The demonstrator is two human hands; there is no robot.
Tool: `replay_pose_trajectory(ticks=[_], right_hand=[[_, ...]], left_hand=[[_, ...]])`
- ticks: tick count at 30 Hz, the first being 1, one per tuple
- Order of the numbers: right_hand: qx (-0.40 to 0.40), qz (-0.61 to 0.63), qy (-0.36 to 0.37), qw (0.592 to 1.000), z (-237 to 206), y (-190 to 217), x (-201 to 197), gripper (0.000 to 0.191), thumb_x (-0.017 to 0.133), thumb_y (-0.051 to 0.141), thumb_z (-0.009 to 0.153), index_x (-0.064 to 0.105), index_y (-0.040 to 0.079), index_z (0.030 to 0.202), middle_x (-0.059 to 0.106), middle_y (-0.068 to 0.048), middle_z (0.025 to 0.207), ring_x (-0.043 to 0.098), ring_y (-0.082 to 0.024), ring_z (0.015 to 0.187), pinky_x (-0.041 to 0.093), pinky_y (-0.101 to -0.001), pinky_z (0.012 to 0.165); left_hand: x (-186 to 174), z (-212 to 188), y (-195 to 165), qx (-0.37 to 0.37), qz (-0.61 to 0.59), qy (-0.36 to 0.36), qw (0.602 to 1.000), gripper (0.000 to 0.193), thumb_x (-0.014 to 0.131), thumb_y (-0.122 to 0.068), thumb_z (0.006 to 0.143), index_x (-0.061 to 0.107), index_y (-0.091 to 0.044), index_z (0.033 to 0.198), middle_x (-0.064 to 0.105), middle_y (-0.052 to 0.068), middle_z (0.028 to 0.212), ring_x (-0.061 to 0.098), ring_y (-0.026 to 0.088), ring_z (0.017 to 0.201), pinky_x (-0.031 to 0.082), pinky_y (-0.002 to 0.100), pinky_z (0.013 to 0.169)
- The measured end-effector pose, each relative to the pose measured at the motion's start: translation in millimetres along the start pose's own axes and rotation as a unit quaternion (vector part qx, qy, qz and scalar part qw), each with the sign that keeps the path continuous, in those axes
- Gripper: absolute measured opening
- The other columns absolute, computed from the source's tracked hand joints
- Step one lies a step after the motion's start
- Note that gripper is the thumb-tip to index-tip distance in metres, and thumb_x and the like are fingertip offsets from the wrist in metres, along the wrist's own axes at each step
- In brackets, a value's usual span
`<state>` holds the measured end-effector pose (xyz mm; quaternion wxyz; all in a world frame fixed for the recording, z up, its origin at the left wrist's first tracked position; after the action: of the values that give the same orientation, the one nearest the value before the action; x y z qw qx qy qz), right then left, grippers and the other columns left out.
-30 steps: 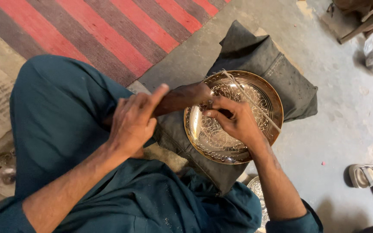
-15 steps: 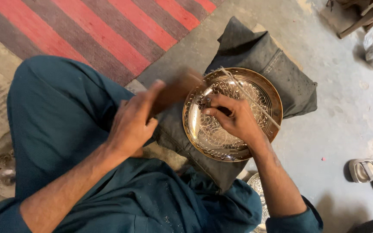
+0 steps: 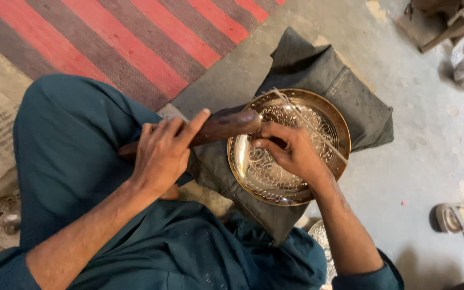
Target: The person sits cross-legged on the floor with a decorated brass plate resting on a cloth cushion. They hold a small chisel against the plate's surface with one hand and strike it with a wooden mallet in the other hand, repeatedly repositioning the chisel to engrave the pattern, and briefly adjust a string laid across the plate.
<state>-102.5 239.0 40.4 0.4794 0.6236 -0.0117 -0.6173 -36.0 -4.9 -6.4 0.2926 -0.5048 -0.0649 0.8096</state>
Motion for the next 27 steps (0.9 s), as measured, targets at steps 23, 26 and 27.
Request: replay_pose_trajectory(ticks=[23, 26, 27], right_hand=[[0.047, 0.021, -0.043, 0.998, -10.0, -1.8, 4.5, 0.033, 0.078, 0.014, 0.092, 0.069, 0.002, 0.122, 0.077, -0.006, 0.091, 0.072, -0.012, 0.078, 0.057, -0.0286, 0.07], [0.065, 0.025, -0.039, 0.997, -9.7, -2.0, 4.5, 0.035, 0.077, 0.014, 0.091, 0.069, 0.004, 0.124, 0.078, -0.004, 0.09, 0.072, -0.011, 0.074, 0.056, -0.0279, 0.065], [0.072, 0.023, -0.038, 0.996, -9.6, -2.4, 4.7, 0.036, 0.076, 0.014, 0.091, 0.069, 0.005, 0.125, 0.078, -0.004, 0.09, 0.072, -0.011, 0.072, 0.056, -0.0276, 0.063]], left_hand=[[-6.3, -1.2, 1.7, -0.111, -0.272, 0.094, 0.951, 0.088, 0.064, -0.001, 0.076, 0.033, -0.016, 0.157, 0.064, 0.026, 0.131, 0.069, 0.04, 0.11, 0.055, 0.043, 0.086], [0.0, -1.2, 2.1, -0.162, -0.278, 0.107, 0.941, 0.089, 0.064, -0.002, 0.076, 0.032, -0.018, 0.159, 0.065, 0.023, 0.131, 0.07, 0.038, 0.106, 0.055, 0.043, 0.087], [-0.1, -0.6, 1.4, -0.161, -0.293, 0.092, 0.938, 0.09, 0.064, -0.001, 0.077, 0.03, -0.017, 0.159, 0.061, 0.023, 0.137, 0.07, 0.038, 0.106, 0.055, 0.043, 0.088]])
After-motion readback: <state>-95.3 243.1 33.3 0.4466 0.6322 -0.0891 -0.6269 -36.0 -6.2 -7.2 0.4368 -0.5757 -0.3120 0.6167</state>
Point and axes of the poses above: each hand's wrist, its own z-axis towards the middle knuckle, its own x-axis out of the palm, y = z × x, the point moved 5 cm from there along z, towards the middle knuckle
